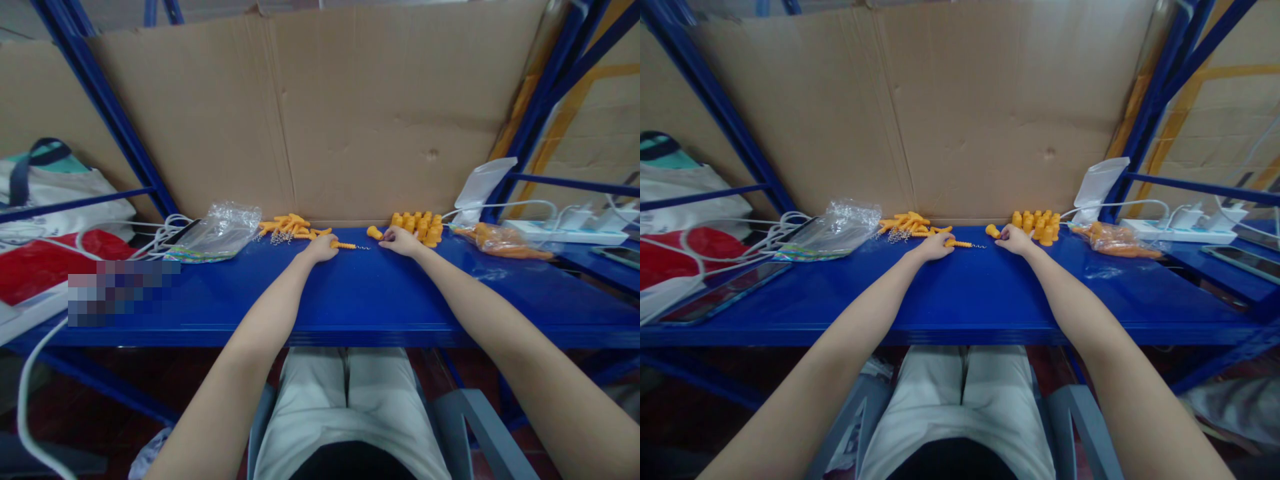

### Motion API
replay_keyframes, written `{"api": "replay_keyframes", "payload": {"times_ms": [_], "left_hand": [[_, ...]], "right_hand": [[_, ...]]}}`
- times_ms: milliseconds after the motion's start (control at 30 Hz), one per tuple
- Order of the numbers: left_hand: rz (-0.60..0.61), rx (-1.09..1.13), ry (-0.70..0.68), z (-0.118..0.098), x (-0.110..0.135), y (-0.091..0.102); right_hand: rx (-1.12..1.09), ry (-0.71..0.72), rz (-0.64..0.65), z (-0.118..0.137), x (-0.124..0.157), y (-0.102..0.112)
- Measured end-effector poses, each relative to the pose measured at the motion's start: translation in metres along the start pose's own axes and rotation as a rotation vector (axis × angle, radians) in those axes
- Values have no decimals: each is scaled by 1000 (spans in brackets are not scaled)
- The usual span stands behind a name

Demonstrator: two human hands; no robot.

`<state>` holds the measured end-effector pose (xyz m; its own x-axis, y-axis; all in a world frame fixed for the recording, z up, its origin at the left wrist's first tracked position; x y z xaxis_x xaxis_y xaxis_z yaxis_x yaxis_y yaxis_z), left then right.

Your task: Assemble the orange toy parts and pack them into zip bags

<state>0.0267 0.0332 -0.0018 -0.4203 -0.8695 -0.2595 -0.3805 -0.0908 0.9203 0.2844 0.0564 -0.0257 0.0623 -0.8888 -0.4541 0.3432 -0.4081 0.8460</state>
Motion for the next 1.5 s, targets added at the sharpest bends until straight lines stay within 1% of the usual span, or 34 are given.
{"api": "replay_keyframes", "payload": {"times_ms": [67,100,167,267,367,467,700,867,933,1033,1133,1267,1367,1500], "left_hand": [[-1,-2,-4,0,0,0],[-1,-5,-7,0,-1,0],[0,-10,-9,0,-1,0],[2,-10,-3,-1,-1,0],[0,-1,-3,-2,0,1],[12,-15,-3,-2,0,1],[20,-32,-2,-3,1,1],[19,-43,-10,-3,1,1],[17,-44,-10,-3,1,1],[24,-63,-20,-3,1,2],[39,-101,-33,-3,1,1],[36,-106,-25,-2,-1,0],[41,-80,0,-3,-3,-1],[66,-35,5,-4,-5,-1]], "right_hand": [[-46,-28,82,1,-1,-2],[-65,-40,102,2,-2,-3],[-76,-44,69,4,-2,-3],[-70,7,-1,8,-2,-6],[-36,36,39,12,-3,-14],[16,-8,90,10,-6,-21],[76,-9,103,4,-7,-21],[88,2,76,7,-5,-16],[76,12,32,10,-3,-10],[44,-13,-15,16,1,4],[49,-61,19,25,7,17],[76,-183,35,32,12,30],[53,-229,74,31,10,31],[1,-226,194,23,6,24]]}}
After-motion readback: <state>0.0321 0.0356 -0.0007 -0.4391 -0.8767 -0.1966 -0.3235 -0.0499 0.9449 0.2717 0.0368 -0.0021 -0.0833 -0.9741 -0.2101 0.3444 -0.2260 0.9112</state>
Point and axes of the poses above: each hand's wrist, its own x-axis away from the middle knuckle, its own y-axis out of the back of the hand, z = x × y, the point moved 2 cm from there along -x, towards the middle knuckle, and after that the axes turned 7 degrees about -y, right-handed, at the moved point
